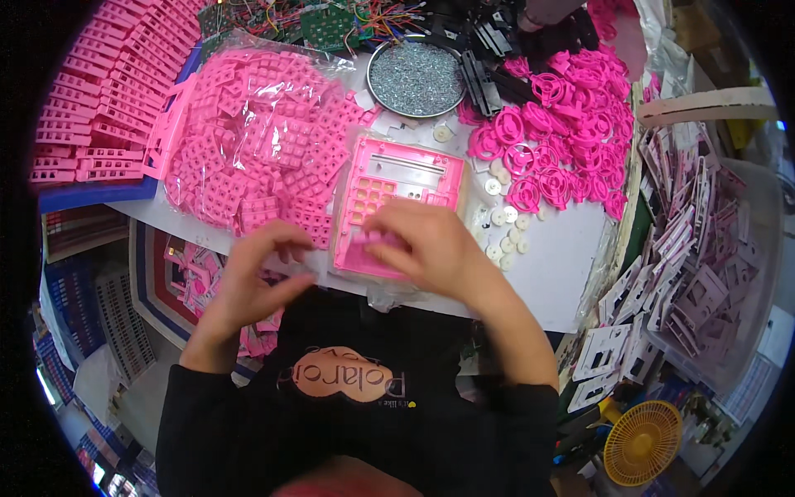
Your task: Assembling the internal electronic components into the plastic housing of a toy cash register using a hot glue gun.
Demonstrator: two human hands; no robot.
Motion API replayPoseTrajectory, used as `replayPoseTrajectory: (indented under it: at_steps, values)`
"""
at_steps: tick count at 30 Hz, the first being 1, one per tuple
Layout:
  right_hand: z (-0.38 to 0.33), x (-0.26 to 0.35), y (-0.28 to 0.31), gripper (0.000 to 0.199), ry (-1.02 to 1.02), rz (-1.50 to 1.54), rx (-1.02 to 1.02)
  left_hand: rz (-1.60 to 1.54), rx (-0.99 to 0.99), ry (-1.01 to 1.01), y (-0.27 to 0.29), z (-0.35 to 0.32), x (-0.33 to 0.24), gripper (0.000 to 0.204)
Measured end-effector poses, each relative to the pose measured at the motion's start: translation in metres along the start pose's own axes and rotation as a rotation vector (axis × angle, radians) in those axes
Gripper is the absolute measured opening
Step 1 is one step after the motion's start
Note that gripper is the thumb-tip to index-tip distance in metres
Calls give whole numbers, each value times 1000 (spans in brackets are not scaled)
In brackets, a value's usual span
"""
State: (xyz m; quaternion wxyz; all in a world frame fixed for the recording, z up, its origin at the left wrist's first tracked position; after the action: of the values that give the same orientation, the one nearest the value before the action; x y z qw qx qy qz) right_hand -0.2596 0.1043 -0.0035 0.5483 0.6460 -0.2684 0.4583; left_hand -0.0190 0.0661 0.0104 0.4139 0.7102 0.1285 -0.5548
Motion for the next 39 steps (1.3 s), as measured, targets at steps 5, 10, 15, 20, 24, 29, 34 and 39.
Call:
replayPoseTrajectory:
  at_steps: [5,10,15,20,24,29,34,39]
  values:
    - [39,-28,0,23,24,-287,-127,102,-116,-58,17,-2,-2,32]
    - [28,-6,2,35,79,-492,-256,220,-105,-137,40,10,-18,30]
    - [-5,8,-29,80,118,-646,12,398,-223,-271,89,49,-41,21]
    - [-16,5,-45,87,71,-772,163,671,-260,-280,140,151,-22,18]
    - [-15,5,-45,88,70,-786,183,960,-182,-53,160,229,-4,26]
    - [-18,0,-46,85,81,-770,125,1101,-131,155,107,247,12,39]
    - [-19,-1,-45,83,93,-753,103,842,-188,232,109,263,40,38]
    - [-20,1,-45,82,104,-746,83,-71,-254,450,107,260,60,22]
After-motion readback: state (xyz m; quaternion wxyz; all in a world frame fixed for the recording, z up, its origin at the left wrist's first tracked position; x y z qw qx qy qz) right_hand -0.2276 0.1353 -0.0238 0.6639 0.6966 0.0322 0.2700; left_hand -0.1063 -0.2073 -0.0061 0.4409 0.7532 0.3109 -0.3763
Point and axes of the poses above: each hand's wrist, its own z-axis towards the middle knuckle, its own y-axis out of the back of the hand, x = y × z, the point moved 3 cm from there along z, towards the middle knuckle
